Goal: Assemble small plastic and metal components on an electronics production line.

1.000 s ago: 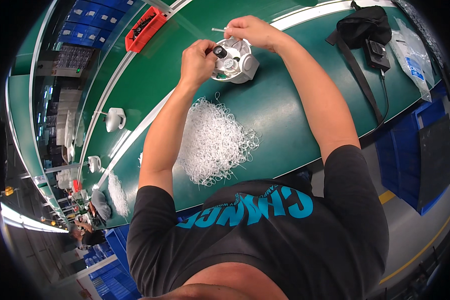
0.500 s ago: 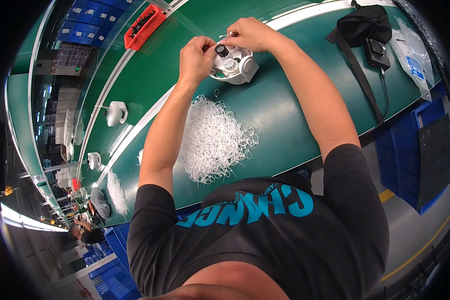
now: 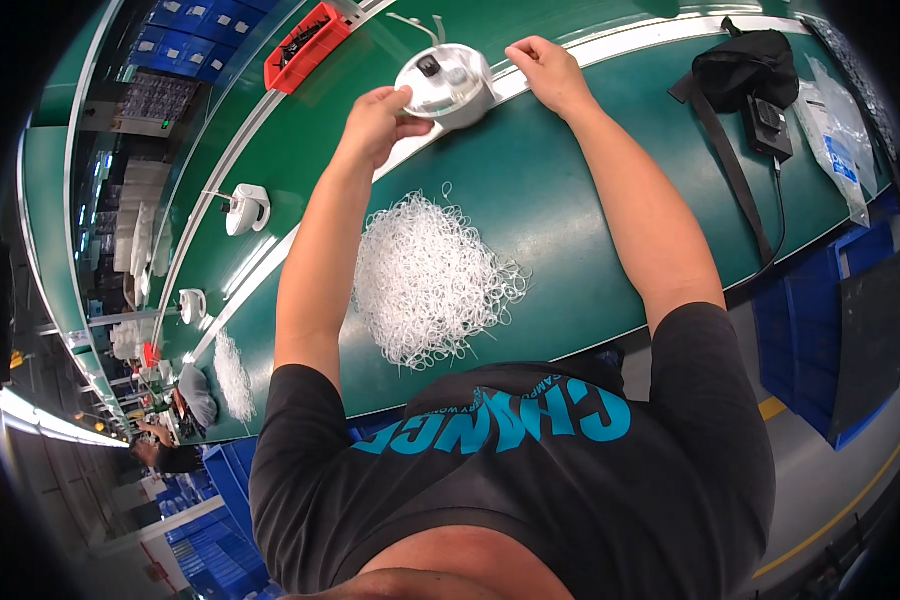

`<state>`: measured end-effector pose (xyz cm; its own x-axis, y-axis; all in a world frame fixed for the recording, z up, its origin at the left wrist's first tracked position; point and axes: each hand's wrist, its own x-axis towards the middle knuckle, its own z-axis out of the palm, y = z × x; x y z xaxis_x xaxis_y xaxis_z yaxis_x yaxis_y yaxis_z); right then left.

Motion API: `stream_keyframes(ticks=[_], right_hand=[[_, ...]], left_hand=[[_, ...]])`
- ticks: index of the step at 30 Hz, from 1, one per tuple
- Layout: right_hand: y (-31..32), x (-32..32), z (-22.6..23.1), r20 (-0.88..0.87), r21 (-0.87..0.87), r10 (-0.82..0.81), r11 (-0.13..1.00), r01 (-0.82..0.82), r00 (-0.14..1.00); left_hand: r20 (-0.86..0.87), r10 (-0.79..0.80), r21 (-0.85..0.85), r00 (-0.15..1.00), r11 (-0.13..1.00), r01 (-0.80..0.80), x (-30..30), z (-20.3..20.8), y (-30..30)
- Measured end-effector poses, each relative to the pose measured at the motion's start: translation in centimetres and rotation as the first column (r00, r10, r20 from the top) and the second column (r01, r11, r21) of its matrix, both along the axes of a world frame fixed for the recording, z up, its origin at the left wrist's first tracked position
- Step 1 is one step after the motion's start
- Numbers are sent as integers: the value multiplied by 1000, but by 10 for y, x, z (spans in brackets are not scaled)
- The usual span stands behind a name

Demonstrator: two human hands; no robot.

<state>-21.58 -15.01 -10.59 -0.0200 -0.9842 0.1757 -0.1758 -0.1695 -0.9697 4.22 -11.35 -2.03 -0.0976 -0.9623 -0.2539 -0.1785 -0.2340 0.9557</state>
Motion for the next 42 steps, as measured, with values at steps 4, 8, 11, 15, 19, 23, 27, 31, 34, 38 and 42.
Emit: stream_keyframes(ticks=[4, 8, 11, 15, 19, 23, 27, 31, 34, 38, 42], right_hand=[[5, 1, 3, -11, -17, 1, 1000, -1, 1000], [6, 2, 4, 12, -23, 23, 999, -23, 1000], [2, -1, -1, 23, -31, 26, 999, -25, 999], [1, -3, 1, 9, -49, 6, 999, -6, 1000], [6, 1, 9, -12, -89, -19, 996, 18, 1000], [5, 3, 4, -10, -96, -10, 995, 9, 1000], [11, 3, 9, -60, -82, -21, 997, 16, 998], [4, 2, -1, 4, -133, 2, 991, -1, 1000], [2, -1, -2, -24, -132, -9, 991, 6, 1000], [-2, -1, -5, -55, -75, 44, 996, -48, 998], [1, 0, -3, -31, -111, 42, 993, -45, 999]], left_hand=[[-129, 261, -22, 957, 964, -265, 21, -9, -35], [-220, 355, 59, 909, 935, -351, 48, -23, -51], [-186, 435, 47, 881, 900, -434, 41, -22, -38], [483, -108, -38, 869, 989, 144, 11, -2, 28], [762, -303, 27, 572, 897, 440, -6, -4, 78], [877, -306, 115, 370, 882, 456, -23, -3, 93], [908, -273, 87, 318, 865, 494, -23, -12, 94], [898, -136, -161, 419, 783, 600, -13, -26, 90], [781, -132, -273, 611, 807, 524, -8, -12, 78], [470, -85, -357, 879, 892, 277, 9, -3, 69], [101, 11, -247, 995, 969, 14, 29, 4, 76]])
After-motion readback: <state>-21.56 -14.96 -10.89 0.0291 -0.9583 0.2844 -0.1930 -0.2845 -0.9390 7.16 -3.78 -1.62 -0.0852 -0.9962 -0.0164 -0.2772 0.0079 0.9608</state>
